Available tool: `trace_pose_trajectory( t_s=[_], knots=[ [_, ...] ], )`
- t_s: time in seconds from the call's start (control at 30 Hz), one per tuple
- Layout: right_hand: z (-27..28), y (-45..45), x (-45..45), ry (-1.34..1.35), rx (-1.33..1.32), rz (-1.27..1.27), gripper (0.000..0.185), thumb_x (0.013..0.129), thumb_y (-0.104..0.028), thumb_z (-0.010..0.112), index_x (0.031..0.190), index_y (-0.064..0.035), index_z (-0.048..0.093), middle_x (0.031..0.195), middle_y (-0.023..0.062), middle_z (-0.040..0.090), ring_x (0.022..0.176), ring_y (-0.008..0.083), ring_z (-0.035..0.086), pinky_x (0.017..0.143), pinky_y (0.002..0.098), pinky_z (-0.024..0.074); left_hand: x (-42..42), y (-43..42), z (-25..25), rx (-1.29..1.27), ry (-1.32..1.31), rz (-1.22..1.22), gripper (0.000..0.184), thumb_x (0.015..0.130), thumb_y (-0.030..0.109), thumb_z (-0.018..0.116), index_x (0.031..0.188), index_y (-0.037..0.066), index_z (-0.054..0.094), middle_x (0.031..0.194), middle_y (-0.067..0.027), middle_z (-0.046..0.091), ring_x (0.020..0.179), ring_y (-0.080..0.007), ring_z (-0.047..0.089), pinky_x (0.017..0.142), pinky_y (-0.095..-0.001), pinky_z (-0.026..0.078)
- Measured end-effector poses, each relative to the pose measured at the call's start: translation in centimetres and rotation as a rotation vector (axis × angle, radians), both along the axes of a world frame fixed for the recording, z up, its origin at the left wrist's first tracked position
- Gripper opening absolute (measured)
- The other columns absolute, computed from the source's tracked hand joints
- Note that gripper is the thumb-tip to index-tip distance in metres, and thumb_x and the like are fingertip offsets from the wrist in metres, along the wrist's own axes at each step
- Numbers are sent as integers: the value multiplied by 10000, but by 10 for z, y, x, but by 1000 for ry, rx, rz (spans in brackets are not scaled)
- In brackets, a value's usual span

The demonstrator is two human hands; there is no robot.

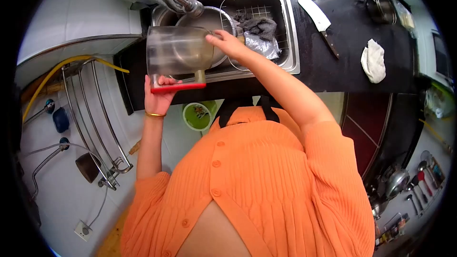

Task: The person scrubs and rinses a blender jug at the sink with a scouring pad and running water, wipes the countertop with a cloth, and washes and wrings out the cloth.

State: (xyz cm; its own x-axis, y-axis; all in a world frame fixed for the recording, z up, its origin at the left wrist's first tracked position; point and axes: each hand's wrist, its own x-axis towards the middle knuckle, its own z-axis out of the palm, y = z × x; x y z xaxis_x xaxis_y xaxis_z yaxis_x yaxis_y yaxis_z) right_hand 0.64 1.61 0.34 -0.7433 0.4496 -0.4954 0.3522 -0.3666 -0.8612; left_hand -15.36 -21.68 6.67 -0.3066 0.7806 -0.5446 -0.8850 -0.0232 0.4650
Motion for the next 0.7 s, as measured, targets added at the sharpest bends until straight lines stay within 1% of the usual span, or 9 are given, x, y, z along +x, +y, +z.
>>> trace_pose_trajectory(
  t_s=[0.03,0.07,0.13,0.2,0.27,0.47,0.6,0.67,0.7],
  knots=[
    [-8,0,-2,-171,-256,-11,795,859,-651,467,1386,-63,378,1403,203,381,1310,348,333,1024,497,309,5,-1,1,28,-43,20,496,939,534,404,739,83,448,792,-73,540,923,-240,544,1058,-490,340],
    [-16,-2,-1,-173,-260,-16,795,859,-651,467,1386,-63,378,1403,203,381,1310,348,333,1024,497,309,10,-2,0,24,-45,15,496,939,534,404,739,83,448,792,-73,540,923,-240,544,1058,-490,340],
    [-16,-6,2,32,-721,-33,819,843,-719,395,1406,-125,367,1409,131,400,1305,285,347,1011,512,307,21,-5,-2,10,-38,46,499,934,541,410,733,85,439,786,-68,528,938,-240,539,1066,-492,333],
    [-15,-13,9,144,-773,-37,766,879,-685,360,1410,-133,364,1411,117,401,1309,277,346,1015,512,300,30,-9,-11,51,-95,31,503,929,553,412,740,87,438,798,-67,527,961,-240,532,1069,-493,331],
    [-15,-22,16,153,-656,-154,710,907,-644,352,1405,-138,370,1395,109,420,1292,260,366,1012,520,295,36,-9,-16,98,-121,9,504,912,559,445,753,81,445,851,-93,543,977,-238,524,1090,-492,308],
    [27,-26,75,298,-380,-416,613,928,-514,464,1356,-79,408,1307,60,493,1212,159,435,1024,342,313,59,16,-15,93,-71,-246,532,913,585,394,902,59,473,993,-59,513,1167,-263,483,1025,-452,396],
    [55,-15,118,345,-132,-580,639,952,-448,463,1395,-5,340,1399,100,391,1288,190,354,1085,298,217,85,42,-12,31,152,-436,550,922,558,386,1073,40,493,1071,-47,510,1122,-234,515,956,-426,453],
    [75,-8,133,373,89,-572,696,942,-454,473,1411,27,292,1436,142,338,1322,220,317,1096,326,211,100,55,-13,-174,557,-551,563,933,537,396,1153,20,438,1092,-56,455,1049,-211,518,877,-417,518],
    [82,-5,139,374,93,-592,696,942,-454,473,1411,27,292,1436,142,338,1322,220,317,1096,326,211,109,63,-8,-220,671,-552,483,960,452,431,1170,17,427,1082,-59,467,994,-179,515,790,-391,557]
  ],
)
